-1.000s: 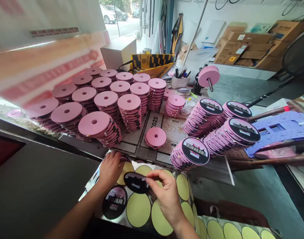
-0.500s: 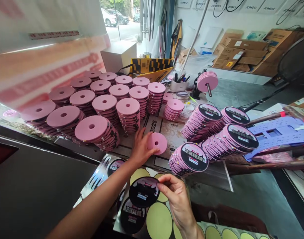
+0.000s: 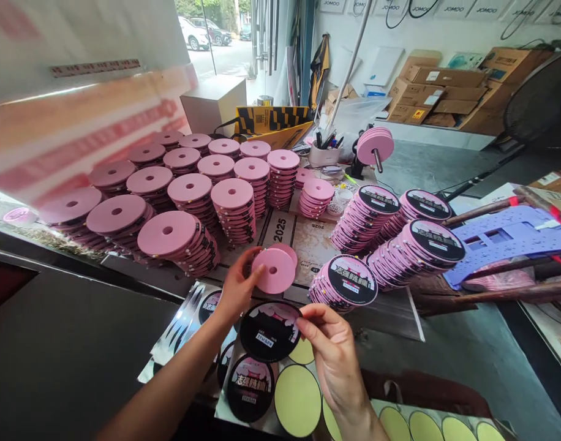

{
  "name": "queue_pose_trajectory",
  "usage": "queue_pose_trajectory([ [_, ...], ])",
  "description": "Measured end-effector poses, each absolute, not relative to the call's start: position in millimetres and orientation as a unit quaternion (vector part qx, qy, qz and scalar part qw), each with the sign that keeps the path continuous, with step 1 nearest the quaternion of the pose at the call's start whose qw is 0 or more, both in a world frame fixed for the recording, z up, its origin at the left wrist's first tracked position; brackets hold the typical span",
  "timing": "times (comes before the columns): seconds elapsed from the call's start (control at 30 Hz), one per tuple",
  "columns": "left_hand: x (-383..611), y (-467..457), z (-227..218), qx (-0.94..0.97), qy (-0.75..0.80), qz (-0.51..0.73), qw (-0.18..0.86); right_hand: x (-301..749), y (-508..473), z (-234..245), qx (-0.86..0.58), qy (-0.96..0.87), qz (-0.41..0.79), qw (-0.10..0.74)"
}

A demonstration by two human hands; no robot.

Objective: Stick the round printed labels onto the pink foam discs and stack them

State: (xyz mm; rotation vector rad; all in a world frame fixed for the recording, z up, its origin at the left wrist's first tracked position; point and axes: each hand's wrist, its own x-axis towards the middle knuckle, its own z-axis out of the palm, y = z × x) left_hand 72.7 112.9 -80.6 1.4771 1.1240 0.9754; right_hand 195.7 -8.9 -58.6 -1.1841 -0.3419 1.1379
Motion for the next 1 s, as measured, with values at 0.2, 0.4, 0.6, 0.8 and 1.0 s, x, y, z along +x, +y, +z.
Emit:
queue_pose_trajectory([
  [0.2,100,155,-78,0.644,0.501,0.385,0.431,191,-12,-68,-0.533,-0.141,0.518,0.654],
  [0.4,106,155,-80,0.660,0.516,0.392,0.380,186,-6,-75,-0.534,-0.154,0.521,0.648],
  [0.6,88,127,-53,0.668,0.453,0.371,0.460,191,-4,-58,-0.528,-0.170,0.511,0.657],
  [0.8,66,78,-51,0.407,0.405,0.350,0.740,194,3,-49,-0.536,-0.157,0.487,0.671],
  [1.0,52,50,-57,0.277,0.361,0.272,0.848,190,-4,-60,-0.548,-0.111,0.522,0.644],
])
